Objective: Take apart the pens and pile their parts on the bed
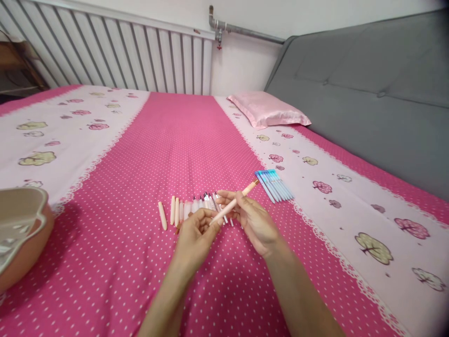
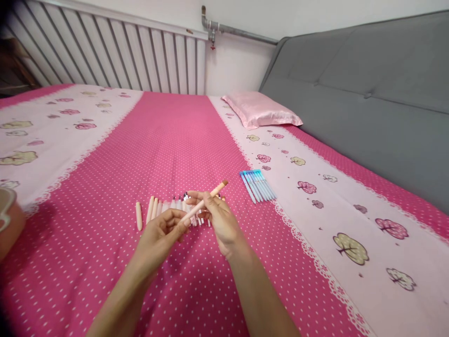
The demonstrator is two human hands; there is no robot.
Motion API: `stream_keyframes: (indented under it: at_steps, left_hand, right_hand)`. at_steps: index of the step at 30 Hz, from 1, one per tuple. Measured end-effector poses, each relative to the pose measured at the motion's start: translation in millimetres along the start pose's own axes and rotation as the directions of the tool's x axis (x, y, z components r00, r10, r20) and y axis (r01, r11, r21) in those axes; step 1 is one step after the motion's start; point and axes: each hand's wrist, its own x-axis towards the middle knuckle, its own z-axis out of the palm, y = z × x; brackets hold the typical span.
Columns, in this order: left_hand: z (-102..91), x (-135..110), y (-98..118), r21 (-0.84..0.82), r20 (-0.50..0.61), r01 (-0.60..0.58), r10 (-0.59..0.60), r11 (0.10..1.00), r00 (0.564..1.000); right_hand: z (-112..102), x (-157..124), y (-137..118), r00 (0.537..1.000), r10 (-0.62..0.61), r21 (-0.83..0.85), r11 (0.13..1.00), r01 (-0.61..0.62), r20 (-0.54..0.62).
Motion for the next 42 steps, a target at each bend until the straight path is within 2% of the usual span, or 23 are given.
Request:
stream_keyframes:
  at_steps: [3, 6, 14, 19, 22, 26, 33, 38, 42]
  left_hand:
    - [-0.3, -1.3, -0.3, -0.076, 0.071, 0.058, -0.053, 0.995, 0.996]
    - [0.0, -1.8, 1.6, -0.132, 0.065, 0.126, -0.118, 0.983, 0.991]
    - [-1.8, 2.2, 2.4, -0.041, -0.087, 0.032, -0.036, 0.999, 0.996]
    - [-3.6, 1.0, -0.8, -0.03, 0.001, 0.046, -0.046, 0.998, 0.999]
    - [-3.7, -0.4, -1.3, -0.078, 0.003, 0.091, -0.091, 0.993, 0.996]
    - [-5.1, -0.4, 0.1, -0.139, -0.031, 0.174, -0.18, 0.975, 0.983]
    - [-6.5, -0.6, 3.3, -0.108, -0.07, 0.18, -0.188, 0.978, 0.98]
    - [-13.2, -0.1, 3.3, -0.061, -0.042, 0.185, -0.187, 0.981, 0.981]
    - [-30.9, 2.4, -1.7, -0.01, -0.085, 0.177, -0.177, 0.984, 0.98]
  right_hand:
    - [-1.0, -0.4, -0.6, 1.0, -0.007, 0.013, 1.0, 0.007, 0.014]
    - [-1.7, -0.1, -0.1, 0.999, -0.008, 0.024, 1.0, 0.007, 0.036]
    - [-1.2, -0.4, -0.1, 1.0, 0.002, 0.037, 0.999, -0.002, 0.004]
    - [-1.8, 0.7, -0.1, 1.0, -0.007, 0.059, 0.998, 0.007, 0.006]
    - [-2.8, 1.6, -0.8, 1.0, -0.006, 0.078, 0.997, 0.007, -0.004]
    - [-6.0, 2.0, -4.7, 0.998, -0.034, 0.145, 0.989, 0.041, -0.05]
    - [-11.2, 2.4, -9.2, 0.996, -0.005, 0.296, 0.955, 0.032, -0.093]
    - [-19.0, 1.4, -17.1, 0.99, 0.013, 0.349, 0.937, 0.036, -0.137]
    - [-37.1, 1.4, -28.0, 0.95, -0.058, 0.326, 0.931, 0.162, -0.307]
